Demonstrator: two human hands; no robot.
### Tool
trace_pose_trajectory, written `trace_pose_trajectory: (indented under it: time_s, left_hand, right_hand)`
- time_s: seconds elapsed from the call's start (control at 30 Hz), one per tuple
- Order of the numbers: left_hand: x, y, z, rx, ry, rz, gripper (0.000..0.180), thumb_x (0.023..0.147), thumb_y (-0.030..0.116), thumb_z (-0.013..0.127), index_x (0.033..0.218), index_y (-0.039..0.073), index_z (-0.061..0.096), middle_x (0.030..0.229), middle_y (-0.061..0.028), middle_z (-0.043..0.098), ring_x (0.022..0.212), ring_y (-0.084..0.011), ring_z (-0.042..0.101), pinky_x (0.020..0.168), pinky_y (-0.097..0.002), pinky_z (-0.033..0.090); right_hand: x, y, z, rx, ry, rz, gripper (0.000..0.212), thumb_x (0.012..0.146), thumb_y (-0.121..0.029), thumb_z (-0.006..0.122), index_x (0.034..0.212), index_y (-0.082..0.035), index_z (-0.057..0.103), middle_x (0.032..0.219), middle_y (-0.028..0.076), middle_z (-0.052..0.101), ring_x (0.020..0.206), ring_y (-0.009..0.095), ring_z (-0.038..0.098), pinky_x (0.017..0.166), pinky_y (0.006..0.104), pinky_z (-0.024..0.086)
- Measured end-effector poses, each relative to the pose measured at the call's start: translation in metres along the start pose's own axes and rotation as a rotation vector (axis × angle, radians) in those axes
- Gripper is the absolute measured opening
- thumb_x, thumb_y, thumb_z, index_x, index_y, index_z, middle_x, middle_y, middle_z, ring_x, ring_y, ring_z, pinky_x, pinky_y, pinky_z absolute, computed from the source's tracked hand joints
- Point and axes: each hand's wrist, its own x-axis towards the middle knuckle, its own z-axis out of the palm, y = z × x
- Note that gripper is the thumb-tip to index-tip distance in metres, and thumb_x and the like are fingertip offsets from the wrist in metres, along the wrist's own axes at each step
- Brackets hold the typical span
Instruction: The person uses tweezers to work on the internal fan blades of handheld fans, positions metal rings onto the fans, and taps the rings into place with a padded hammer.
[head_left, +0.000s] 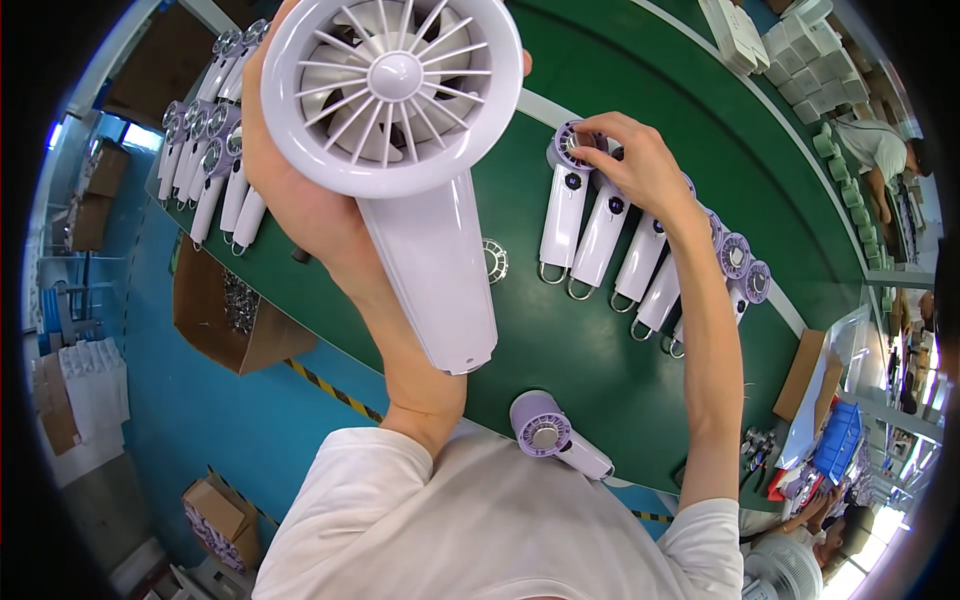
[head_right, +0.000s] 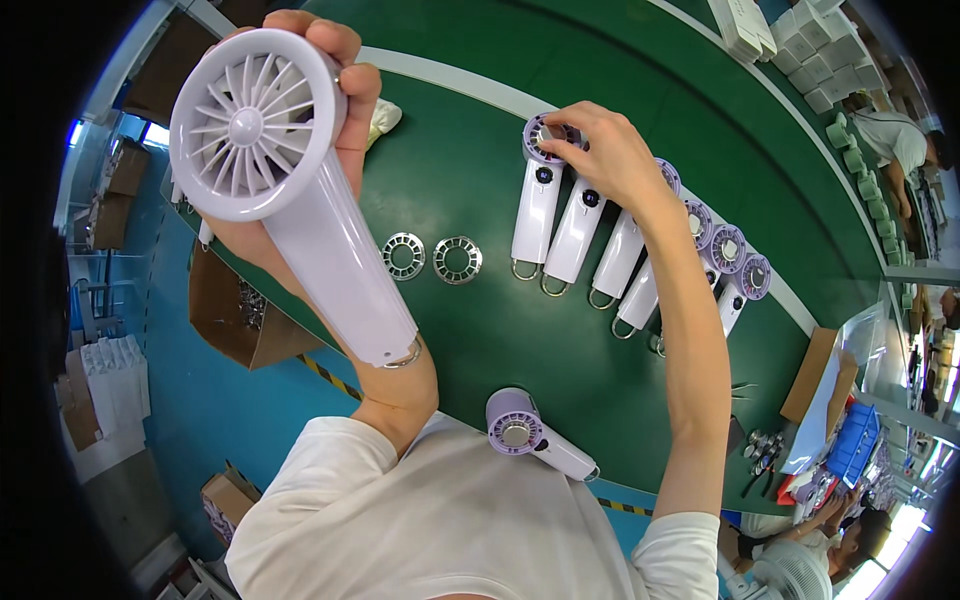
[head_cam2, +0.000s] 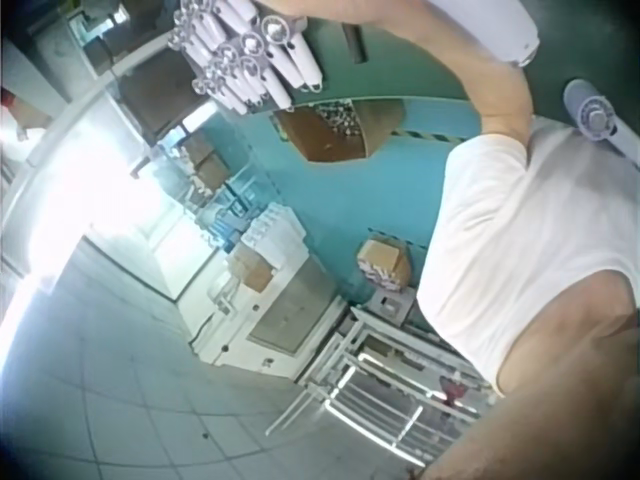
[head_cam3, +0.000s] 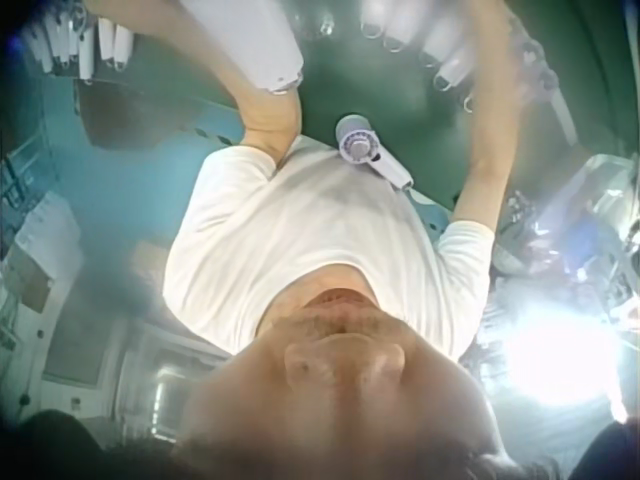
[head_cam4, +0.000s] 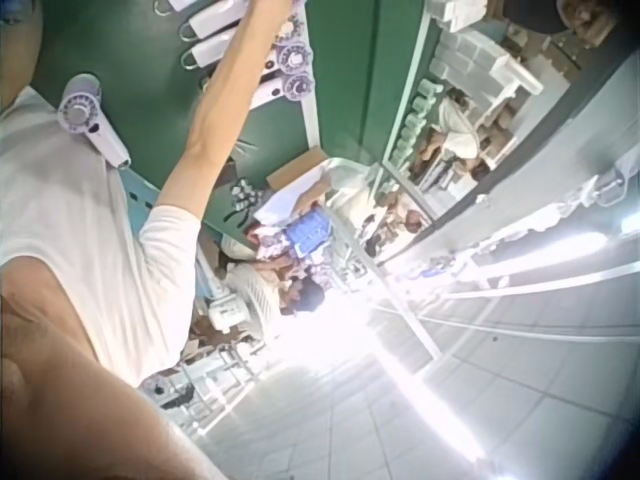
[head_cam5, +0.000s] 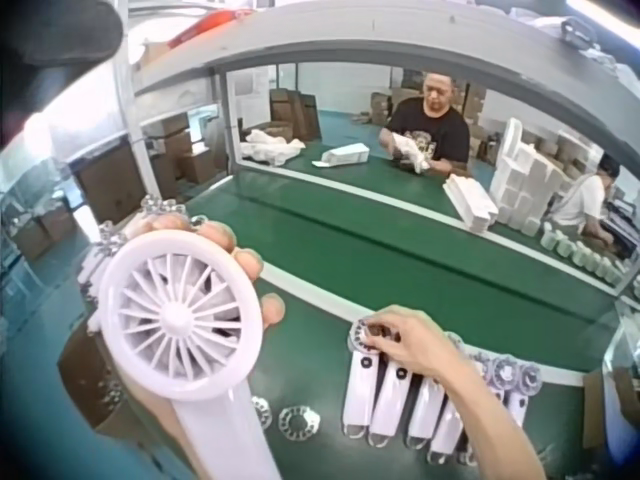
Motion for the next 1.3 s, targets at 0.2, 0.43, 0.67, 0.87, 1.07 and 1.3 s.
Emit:
trace_pose_trajectory:
  time_s: [0.2, 0.43, 0.67, 0.87, 1.07, 1.3]
  left_hand:
    - [0.001, -0.002, 0.0, 0.0, 0.001, -0.007, 0.052, 0.083, 0.032, 0.072, 0.123, 0.002, 0.059, 0.126, -0.0165, 0.05, 0.122, -0.0375, 0.048, 0.1, -0.046, 0.043]
    - [-0.007, -0.017, 0.009, 0.707, 0.553, 0.35, 0.049, 0.084, 0.028, 0.071, 0.124, 0.001, 0.058, 0.129, -0.0179, 0.05, 0.124, -0.0377, 0.048, 0.099, -0.0459, 0.048]
    - [-0.003, -0.016, 0.01, 0.63, 0.55, 0.298, 0.048, 0.084, 0.026, 0.072, 0.124, 0.002, 0.059, 0.127, -0.0189, 0.053, 0.125, -0.0375, 0.05, 0.097, -0.046, 0.05]
    - [-0.004, -0.021, 0.018, 0.445, 0.437, 0.239, 0.047, 0.084, 0.025, 0.072, 0.123, 0.003, 0.06, 0.127, -0.0188, 0.053, 0.123, -0.0375, 0.051, 0.096, -0.046, 0.051]
    - [0.0, -0.009, 0.004, 0.013, 0.02, -0.015, 0.046, 0.085, 0.025, 0.071, 0.123, 0.002, 0.06, 0.127, -0.0186, 0.053, 0.123, -0.0372, 0.051, 0.096, -0.0464, 0.05]
    - [-0.008, -0.014, 0.006, 0.603, 0.499, 0.311, 0.048, 0.084, 0.026, 0.072, 0.124, 0.003, 0.059, 0.127, -0.0183, 0.052, 0.124, -0.0368, 0.05, 0.097, -0.0462, 0.05]
  right_hand:
    - [-0.002, 0.004, 0.004, 0.016, 0.025, -0.027, 0.033, 0.087, -0.022, 0.072, 0.111, 0.0, 0.07, 0.109, 0.012, 0.07, 0.098, 0.027, 0.067, 0.084, 0.0351, 0.052]
    - [-0.004, 0.004, 0.006, 0.039, 0.043, -0.019, 0.034, 0.087, -0.023, 0.072, 0.111, 0.0, 0.07, 0.111, 0.012, 0.069, 0.097, 0.027, 0.067, 0.085, 0.0349, 0.052]
    - [-0.006, 0.006, 0.009, 0.068, 0.07, -0.028, 0.032, 0.088, -0.024, 0.071, 0.111, -0.001, 0.071, 0.109, 0.011, 0.068, 0.097, 0.029, 0.066, 0.087, 0.0369, 0.052]
    - [-0.007, 0.008, 0.008, 0.057, 0.067, -0.033, 0.033, 0.087, -0.023, 0.073, 0.111, 0.0, 0.069, 0.111, 0.012, 0.068, 0.097, 0.028, 0.067, 0.086, 0.0354, 0.052]
    - [-0.007, 0.005, 0.009, 0.048, 0.069, -0.031, 0.033, 0.087, -0.022, 0.073, 0.111, 0.0, 0.069, 0.113, 0.012, 0.068, 0.098, 0.028, 0.067, 0.088, 0.0357, 0.051]
    - [-0.008, 0.006, 0.008, 0.053, 0.08, -0.03, 0.034, 0.086, -0.024, 0.073, 0.11, -0.001, 0.07, 0.114, 0.012, 0.069, 0.1, 0.028, 0.067, 0.089, 0.0359, 0.051]
